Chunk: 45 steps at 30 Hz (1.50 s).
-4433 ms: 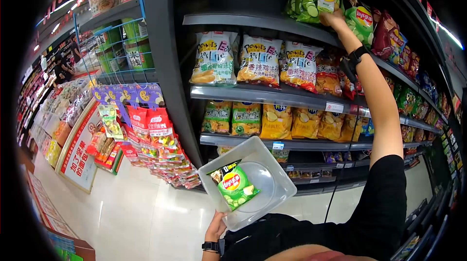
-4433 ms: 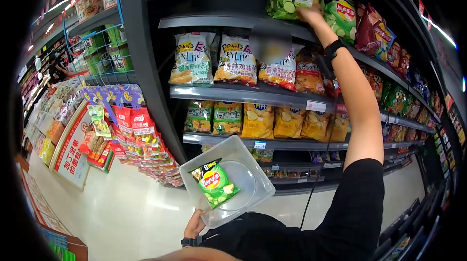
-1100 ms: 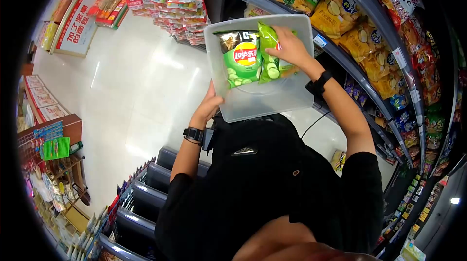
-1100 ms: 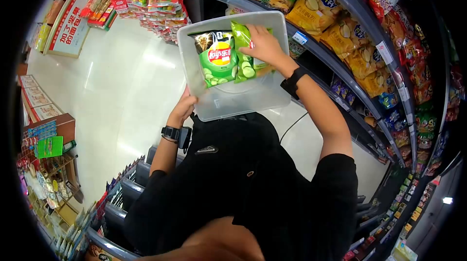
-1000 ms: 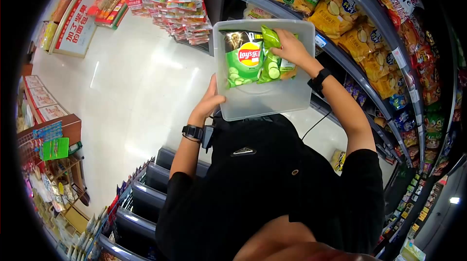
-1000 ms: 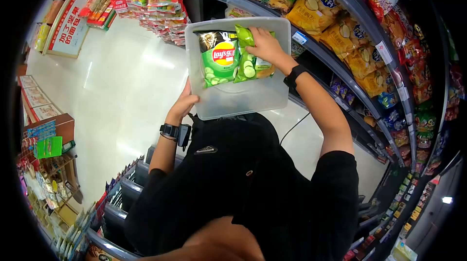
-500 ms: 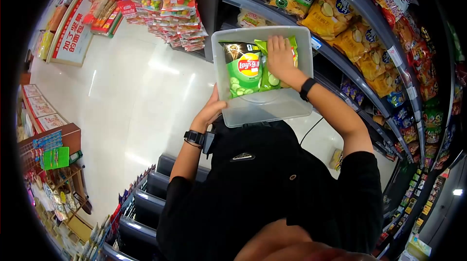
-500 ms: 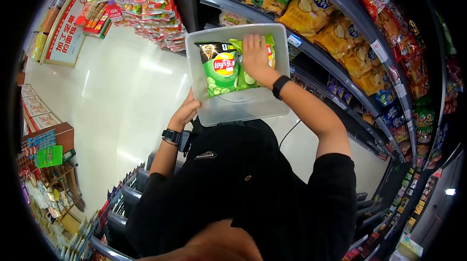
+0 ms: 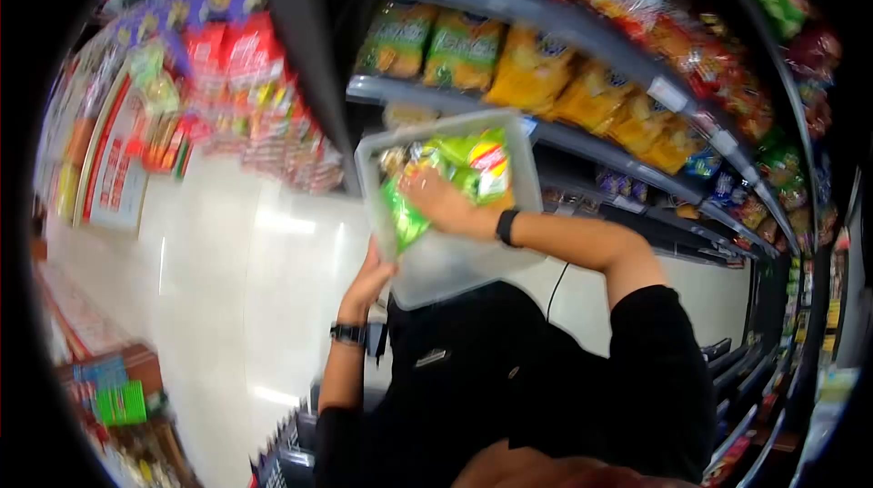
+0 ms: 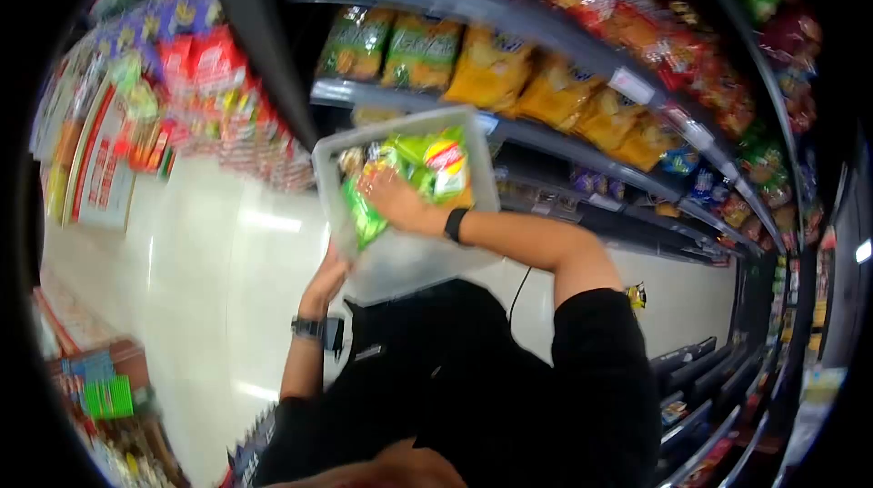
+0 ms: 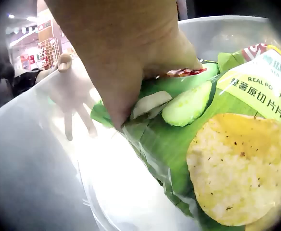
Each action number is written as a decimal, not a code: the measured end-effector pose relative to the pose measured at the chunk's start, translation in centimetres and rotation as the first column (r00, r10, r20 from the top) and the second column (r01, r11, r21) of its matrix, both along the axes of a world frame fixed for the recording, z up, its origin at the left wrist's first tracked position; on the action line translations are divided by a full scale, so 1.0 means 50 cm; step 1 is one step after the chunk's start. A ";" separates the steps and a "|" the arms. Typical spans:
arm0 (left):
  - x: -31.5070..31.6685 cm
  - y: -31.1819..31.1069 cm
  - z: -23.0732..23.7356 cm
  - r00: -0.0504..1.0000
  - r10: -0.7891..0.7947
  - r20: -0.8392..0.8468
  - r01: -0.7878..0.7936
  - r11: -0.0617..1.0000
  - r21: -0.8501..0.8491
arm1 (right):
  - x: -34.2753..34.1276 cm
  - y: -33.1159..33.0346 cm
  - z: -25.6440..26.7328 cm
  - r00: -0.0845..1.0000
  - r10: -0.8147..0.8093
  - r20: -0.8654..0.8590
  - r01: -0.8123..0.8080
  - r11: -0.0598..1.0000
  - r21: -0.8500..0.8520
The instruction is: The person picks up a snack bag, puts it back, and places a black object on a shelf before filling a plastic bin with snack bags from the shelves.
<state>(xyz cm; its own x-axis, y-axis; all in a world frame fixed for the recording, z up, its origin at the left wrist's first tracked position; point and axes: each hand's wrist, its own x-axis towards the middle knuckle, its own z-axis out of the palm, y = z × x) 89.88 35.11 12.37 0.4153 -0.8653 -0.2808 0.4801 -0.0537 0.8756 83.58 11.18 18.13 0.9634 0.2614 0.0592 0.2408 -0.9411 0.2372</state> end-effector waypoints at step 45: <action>-0.028 -0.032 -0.054 0.865 -0.008 -0.502 0.021 1.000 0.021 | -0.260 -0.652 1.128 0.099 -0.490 0.866 0.649 0.692 0.317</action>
<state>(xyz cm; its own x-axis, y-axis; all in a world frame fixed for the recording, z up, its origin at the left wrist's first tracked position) 88.48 33.53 9.68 0.2001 -0.8602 -0.4692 0.8531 -0.0826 0.5152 70.57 -21.43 74.51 0.2205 -0.2594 0.9402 -0.7658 -0.6431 0.0022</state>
